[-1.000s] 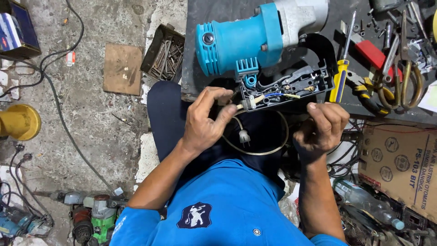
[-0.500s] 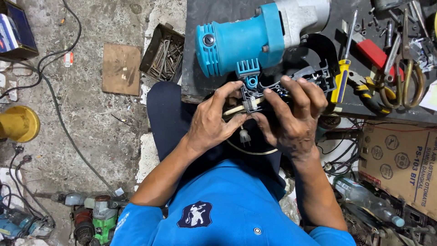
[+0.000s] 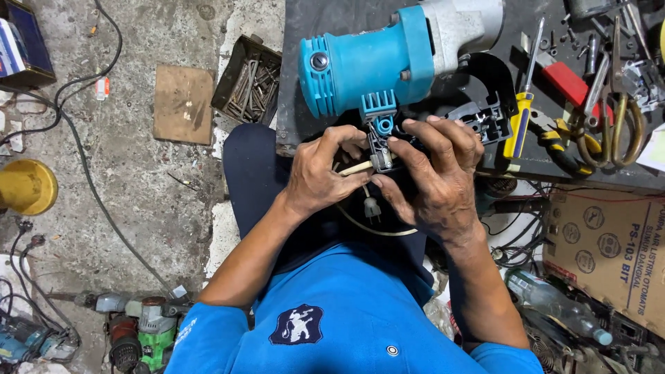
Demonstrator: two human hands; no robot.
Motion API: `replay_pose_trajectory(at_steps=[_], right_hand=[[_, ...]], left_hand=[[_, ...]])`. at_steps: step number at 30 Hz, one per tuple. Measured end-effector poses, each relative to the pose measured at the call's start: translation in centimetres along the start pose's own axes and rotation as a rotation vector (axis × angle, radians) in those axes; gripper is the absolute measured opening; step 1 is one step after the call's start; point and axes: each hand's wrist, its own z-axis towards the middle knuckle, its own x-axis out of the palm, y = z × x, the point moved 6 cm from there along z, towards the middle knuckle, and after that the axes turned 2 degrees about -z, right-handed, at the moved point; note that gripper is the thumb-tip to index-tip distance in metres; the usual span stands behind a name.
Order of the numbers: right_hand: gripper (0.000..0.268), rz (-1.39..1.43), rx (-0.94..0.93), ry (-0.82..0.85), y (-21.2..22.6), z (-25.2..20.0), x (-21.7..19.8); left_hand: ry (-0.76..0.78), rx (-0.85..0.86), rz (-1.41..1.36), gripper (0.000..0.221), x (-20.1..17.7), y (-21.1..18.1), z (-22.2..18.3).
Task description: Disassembling a hammer drill to inspect and manipulate internal wiring and components using a screwdriver.
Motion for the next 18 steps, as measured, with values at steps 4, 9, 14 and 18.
replay_pose_trajectory(at_steps=[4,9,14,18], right_hand=[[0.038,0.065,0.022,0.005,-0.2,0.0,0.2],[0.038,0.111,0.043,0.009,-0.2,0.3,0.1],[0.037,0.116,0.055,0.020,-0.1,0.5,0.1],[0.036,0.095,0.051,0.043,0.1,0.7,0.1]], left_hand=[[-0.023,0.018,-0.007,0.055,0.0,0.4,0.0],[-0.020,0.063,0.014,0.054,-0.1,-0.5,0.6],[0.001,0.135,0.009,0.053,-0.3,-1.0,0.9],[0.039,0.126,-0.009,0.048,-0.1,-0.9,0.9]])
